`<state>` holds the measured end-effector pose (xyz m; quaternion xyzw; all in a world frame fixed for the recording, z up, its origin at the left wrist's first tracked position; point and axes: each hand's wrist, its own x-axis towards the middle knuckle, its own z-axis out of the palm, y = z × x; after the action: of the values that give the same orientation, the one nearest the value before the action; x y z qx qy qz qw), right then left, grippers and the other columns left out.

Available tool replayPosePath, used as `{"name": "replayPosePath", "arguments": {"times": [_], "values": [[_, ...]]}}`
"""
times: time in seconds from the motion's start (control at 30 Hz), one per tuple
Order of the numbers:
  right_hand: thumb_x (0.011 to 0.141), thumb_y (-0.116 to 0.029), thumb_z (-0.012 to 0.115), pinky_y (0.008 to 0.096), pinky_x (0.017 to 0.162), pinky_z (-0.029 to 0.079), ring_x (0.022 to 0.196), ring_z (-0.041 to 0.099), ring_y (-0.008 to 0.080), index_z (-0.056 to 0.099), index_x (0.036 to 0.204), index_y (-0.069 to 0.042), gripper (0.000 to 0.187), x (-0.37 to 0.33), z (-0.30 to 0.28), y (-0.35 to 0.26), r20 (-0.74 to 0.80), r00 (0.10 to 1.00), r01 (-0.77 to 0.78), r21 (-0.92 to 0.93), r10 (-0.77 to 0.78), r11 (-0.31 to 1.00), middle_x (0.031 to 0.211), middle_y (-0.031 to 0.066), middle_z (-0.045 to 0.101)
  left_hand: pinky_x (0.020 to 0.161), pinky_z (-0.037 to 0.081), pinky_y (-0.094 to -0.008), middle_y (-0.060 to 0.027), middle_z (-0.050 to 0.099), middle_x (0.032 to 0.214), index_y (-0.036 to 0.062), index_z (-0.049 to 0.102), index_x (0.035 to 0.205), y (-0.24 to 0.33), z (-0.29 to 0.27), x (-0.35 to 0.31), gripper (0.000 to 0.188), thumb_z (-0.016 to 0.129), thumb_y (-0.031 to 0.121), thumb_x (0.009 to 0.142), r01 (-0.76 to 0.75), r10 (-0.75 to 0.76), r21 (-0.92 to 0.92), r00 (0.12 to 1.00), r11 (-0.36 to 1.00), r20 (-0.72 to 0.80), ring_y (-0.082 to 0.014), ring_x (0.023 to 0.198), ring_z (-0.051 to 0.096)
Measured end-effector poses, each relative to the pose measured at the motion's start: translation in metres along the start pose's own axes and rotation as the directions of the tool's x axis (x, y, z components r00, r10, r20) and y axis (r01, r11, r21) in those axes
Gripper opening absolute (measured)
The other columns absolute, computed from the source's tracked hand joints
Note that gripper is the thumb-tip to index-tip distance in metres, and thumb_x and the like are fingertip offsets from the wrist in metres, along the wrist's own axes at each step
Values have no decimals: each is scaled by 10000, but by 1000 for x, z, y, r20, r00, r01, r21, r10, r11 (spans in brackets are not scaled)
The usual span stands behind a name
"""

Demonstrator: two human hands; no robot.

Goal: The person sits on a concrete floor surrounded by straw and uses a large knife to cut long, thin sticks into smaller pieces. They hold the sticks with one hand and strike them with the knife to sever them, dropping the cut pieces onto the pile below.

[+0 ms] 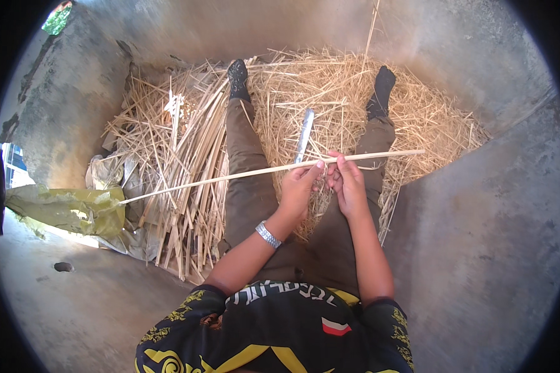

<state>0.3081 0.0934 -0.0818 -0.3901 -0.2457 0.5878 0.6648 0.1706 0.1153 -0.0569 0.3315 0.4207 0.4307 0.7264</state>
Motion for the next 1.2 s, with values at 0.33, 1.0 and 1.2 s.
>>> {"name": "replayPosePath", "arguments": {"times": [0.33,1.0,1.2], "values": [[1079,-271,499,255,617,491,641,578,107,625,1117,-34,271,30,-48,11,-219,957,-227,-167,188,960,784,16,608,728,412,-390,-92,640,772,58,703,804,51,23,-40,129,659,174,767,-639,-105,243,456,-730,884,-244,804,580],[1100,-314,430,302,598,513,614,590,160,581,1130,-5,345,34,-56,23,-218,955,-208,1,204,978,748,56,616,855,387,-419,-94,657,1002,67,673,1123,50,26,-45,320,612,270,883,-613,-578,-178,552,-770,601,-284,940,594],[1088,-366,461,315,501,437,498,457,144,545,922,-33,381,34,-53,-8,-392,890,250,-13,-235,968,593,21,436,1006,405,-454,-140,551,1288,103,431,1477,56,-36,-29,674,681,254,869,-684,95,432,471,-588,877,-315,1242,493]]}}
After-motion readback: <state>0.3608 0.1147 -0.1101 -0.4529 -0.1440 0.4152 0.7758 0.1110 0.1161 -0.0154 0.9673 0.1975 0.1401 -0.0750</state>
